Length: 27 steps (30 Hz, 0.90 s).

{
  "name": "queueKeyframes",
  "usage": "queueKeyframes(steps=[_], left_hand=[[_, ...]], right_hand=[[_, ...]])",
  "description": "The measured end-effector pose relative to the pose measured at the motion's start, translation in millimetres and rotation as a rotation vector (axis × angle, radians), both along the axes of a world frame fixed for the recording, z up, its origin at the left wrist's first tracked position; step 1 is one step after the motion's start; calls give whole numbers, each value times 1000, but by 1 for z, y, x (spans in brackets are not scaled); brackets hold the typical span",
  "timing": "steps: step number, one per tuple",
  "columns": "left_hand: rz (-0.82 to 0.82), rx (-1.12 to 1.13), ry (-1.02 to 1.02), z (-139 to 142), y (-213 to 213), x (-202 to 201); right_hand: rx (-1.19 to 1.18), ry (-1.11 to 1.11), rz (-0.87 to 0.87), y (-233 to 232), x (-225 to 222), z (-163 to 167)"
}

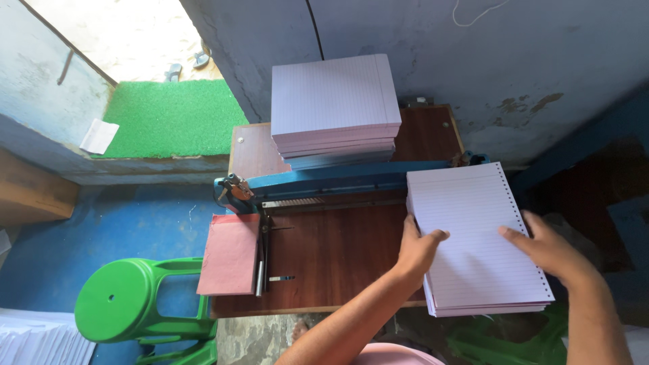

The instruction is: The person inserts a stack of lined paper into a book cover and uses a binding machine to staple the spine. They repeat this process for multiple notebooks, stacking the finished items on the table.

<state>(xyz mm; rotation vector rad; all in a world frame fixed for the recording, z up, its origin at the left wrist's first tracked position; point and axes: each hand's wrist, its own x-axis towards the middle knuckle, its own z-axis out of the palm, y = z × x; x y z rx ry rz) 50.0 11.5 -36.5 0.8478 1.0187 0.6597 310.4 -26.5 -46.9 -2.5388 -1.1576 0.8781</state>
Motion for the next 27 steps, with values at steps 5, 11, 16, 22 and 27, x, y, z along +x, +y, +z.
queueKeyframes(steps=[5, 11, 16, 22, 27], left_hand=[[71, -74, 13, -6, 21, -28], [172, 14, -19, -20, 59, -83], [206, 30, -40, -16, 79, -131], [216, 27, -50, -9, 76, -169], [248, -23, -19, -16, 74, -189]], right_hand=[[424, -280, 114, 24, -24, 41], [776, -358, 499, 87, -111, 99], [919, -420, 793, 155, -190, 111], [867, -542, 951, 214, -242, 98], [747, -614, 1011, 239, -252, 90]])
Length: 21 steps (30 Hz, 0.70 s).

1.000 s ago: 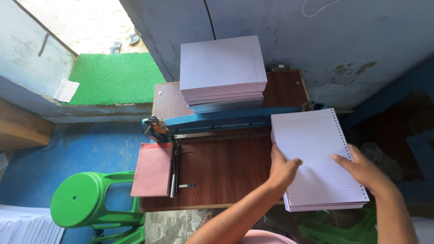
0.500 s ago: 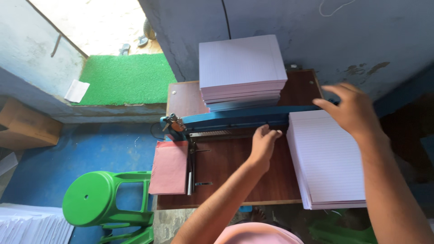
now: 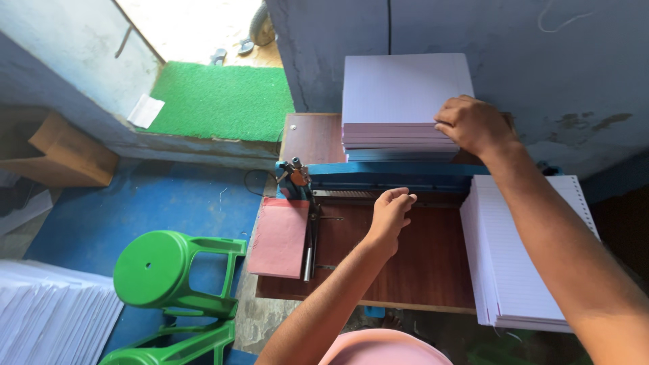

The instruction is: The person inserts a stack of lined paper into a book cover and uses a binding machine to staple the spine. They repeat this process for multiple notebooks, stacking the finished items on the table.

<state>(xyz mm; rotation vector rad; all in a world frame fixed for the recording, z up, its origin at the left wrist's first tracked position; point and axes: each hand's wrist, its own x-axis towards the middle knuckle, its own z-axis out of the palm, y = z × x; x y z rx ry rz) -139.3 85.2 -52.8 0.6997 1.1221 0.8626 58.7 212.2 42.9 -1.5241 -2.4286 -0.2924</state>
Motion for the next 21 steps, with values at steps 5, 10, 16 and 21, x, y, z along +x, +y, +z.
queueKeyframes(steps=[5, 10, 16, 21], left_hand=[[17, -15, -24, -6, 3, -11], [-8, -27, 1, -2, 8, -11], [-16, -16, -20, 3, 15, -6], [-62, -4, -50, 0, 20, -2]], right_hand=[[-72, -6, -20, 11, 0, 1], [-211, 26, -81, 18, 1, 9], [-232, 47, -38, 27, 7, 13], [-93, 19, 55, 31, 9, 7]])
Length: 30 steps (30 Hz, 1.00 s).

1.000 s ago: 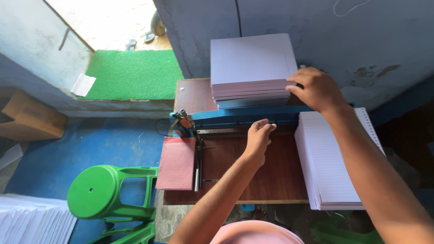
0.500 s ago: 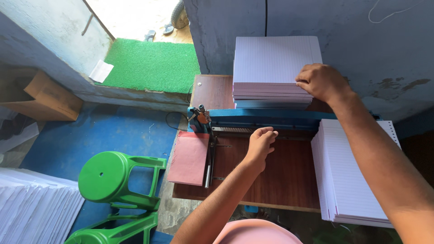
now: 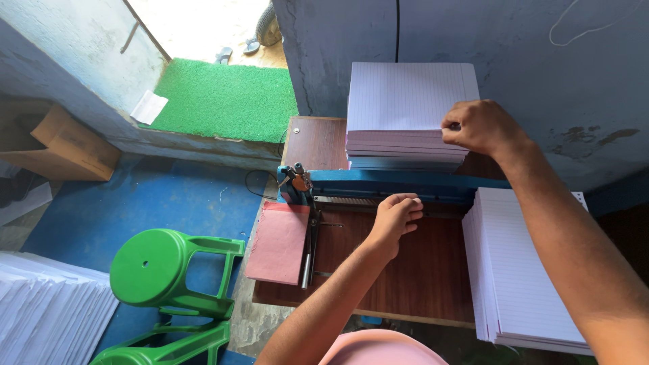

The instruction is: The person inserts a stack of lined paper into a book cover and uses a binding machine to staple the spine. They repeat this process for multiple notebooks, stacking the finished items on the table.

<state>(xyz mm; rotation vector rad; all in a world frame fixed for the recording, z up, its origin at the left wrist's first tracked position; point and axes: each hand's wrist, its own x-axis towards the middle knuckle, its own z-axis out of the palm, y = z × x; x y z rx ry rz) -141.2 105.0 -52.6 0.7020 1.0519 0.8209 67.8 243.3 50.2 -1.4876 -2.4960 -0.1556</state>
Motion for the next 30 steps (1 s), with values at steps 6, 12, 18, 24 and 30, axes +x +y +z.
queueKeyframes(steps=[6, 12, 18, 24, 30], left_hand=[[30, 50, -100, 2, 20, 8], [165, 177, -274, 27, 90, 26], [333, 48, -241, 47, 140, 28], [473, 32, -139, 53, 147, 24], [499, 47, -130, 53, 133, 22]], right_hand=[[85, 57, 44, 0, 3, -6], [123, 156, 44, -5, 4, -8], [118, 237, -2, -12, 3, -7], [210, 224, 15, -21, -10, -8], [78, 724, -556, -71, -44, -22]])
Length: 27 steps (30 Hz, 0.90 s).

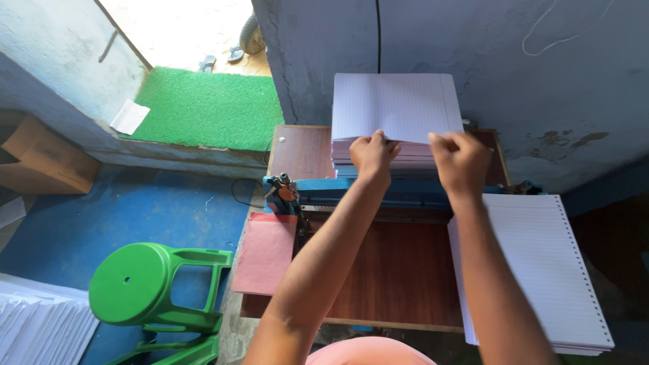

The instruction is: The person inserts a stack of lined paper into a book cover and uses a binding machine to staple the spine. They repeat this process for multiple notebooks, stacking the finished items on the table.

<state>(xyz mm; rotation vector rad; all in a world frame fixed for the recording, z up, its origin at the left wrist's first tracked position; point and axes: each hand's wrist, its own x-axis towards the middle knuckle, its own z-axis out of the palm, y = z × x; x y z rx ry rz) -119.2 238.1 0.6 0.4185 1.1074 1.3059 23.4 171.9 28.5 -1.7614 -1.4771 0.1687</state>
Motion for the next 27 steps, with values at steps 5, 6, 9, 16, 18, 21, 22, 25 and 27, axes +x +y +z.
queueKeyframes(steps=[5, 6, 9, 16, 18, 21, 22, 25, 27], left_hand=[[-4, 49, -79, -16, -27, -16], [-3, 59, -84, -20, -35, -21], [-26, 91, -112, -34, -64, -35], [16, 42, -234, -71, -122, -79], [60, 37, -253, -86, -134, -99], [118, 13, -222, -110, -158, -114], [133, -2, -206, -120, -171, -115], [156, -82, -200, -149, -207, -121], [169, -116, -193, -170, -229, -122]], right_hand=[[-154, 1209, 13, -33, -22, -30], [-169, 1363, 46, -36, -23, -37], [-90, 1534, 29, -44, -17, -55], [-156, 1340, 97, -88, -11, -98], [-185, 1344, 38, -108, -17, -113], [-189, 1283, 87, -142, -28, -140], [-183, 1279, 112, -154, -28, -150], [-190, 1287, 171, -179, -29, -179], [-249, 1309, 173, -195, -26, -197]])
